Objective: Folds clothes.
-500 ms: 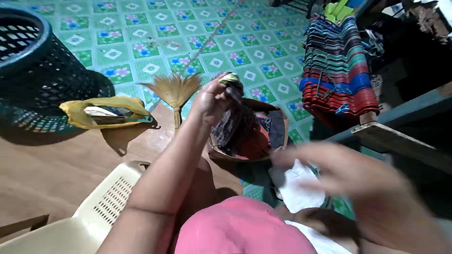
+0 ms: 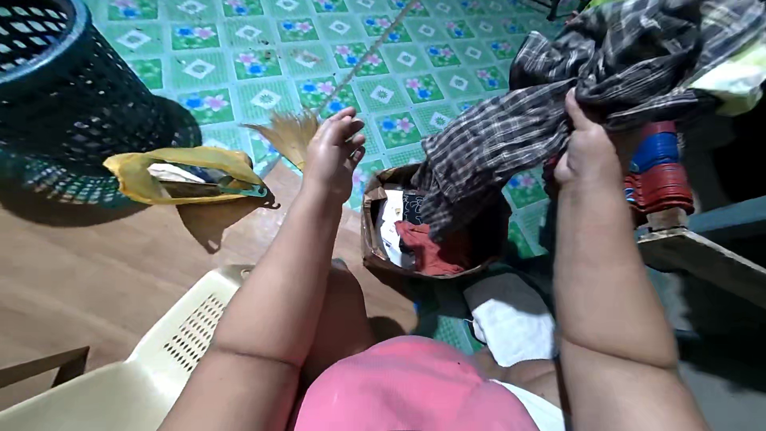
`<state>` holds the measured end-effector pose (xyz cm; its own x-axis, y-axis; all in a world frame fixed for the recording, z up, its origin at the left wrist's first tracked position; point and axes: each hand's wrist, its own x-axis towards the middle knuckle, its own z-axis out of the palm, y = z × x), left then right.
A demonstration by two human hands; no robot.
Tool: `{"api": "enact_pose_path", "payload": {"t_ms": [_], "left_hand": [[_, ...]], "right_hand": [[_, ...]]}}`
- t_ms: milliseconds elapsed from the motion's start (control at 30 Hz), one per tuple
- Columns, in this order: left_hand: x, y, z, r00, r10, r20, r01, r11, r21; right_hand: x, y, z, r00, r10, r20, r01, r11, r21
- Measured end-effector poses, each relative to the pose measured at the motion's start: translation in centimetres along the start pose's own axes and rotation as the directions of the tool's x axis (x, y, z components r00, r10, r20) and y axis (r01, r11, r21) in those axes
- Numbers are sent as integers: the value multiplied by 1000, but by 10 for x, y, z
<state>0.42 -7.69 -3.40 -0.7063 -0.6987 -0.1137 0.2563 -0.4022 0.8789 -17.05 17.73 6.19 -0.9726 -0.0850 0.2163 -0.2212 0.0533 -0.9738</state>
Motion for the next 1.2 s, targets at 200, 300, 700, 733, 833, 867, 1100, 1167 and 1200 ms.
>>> {"api": "enact_pose_path", "payload": {"t_ms": [200,300,700,733,833,867,1100,1167,1200], "left_hand": [[12,0,-11,967,-227,-117,180,932,-314],[9,3,-14,973,-206,-102,164,934,-318],[7,-6,-12,964,-240,-116,203,943,-265],[6,-8,-11,962,-246,-117,212,945,-249],[6,-13,-8,958,-256,-127,220,945,-243],[5,-13,-6,958,-255,-131,219,945,-241],[-1,-31,16,968,-243,-55,231,958,-172],[-2,-40,21,967,-253,-25,250,964,-95],[-1,-45,22,967,-255,-3,255,966,-53]], "right_hand": [[18,-19,-14,990,-104,-91,119,977,175],[8,-1,-26,991,-105,-81,122,961,247],[-112,269,-175,476,735,-483,-668,659,345],[-117,267,-174,502,685,-528,-652,701,290],[-108,259,-165,765,375,-524,-497,861,-109],[-106,257,-162,845,273,-461,-421,869,-258],[-73,239,-98,971,239,27,-131,618,-775],[-53,251,-81,953,303,20,-172,592,-787],[-45,257,-74,934,356,9,-212,577,-789]]}}
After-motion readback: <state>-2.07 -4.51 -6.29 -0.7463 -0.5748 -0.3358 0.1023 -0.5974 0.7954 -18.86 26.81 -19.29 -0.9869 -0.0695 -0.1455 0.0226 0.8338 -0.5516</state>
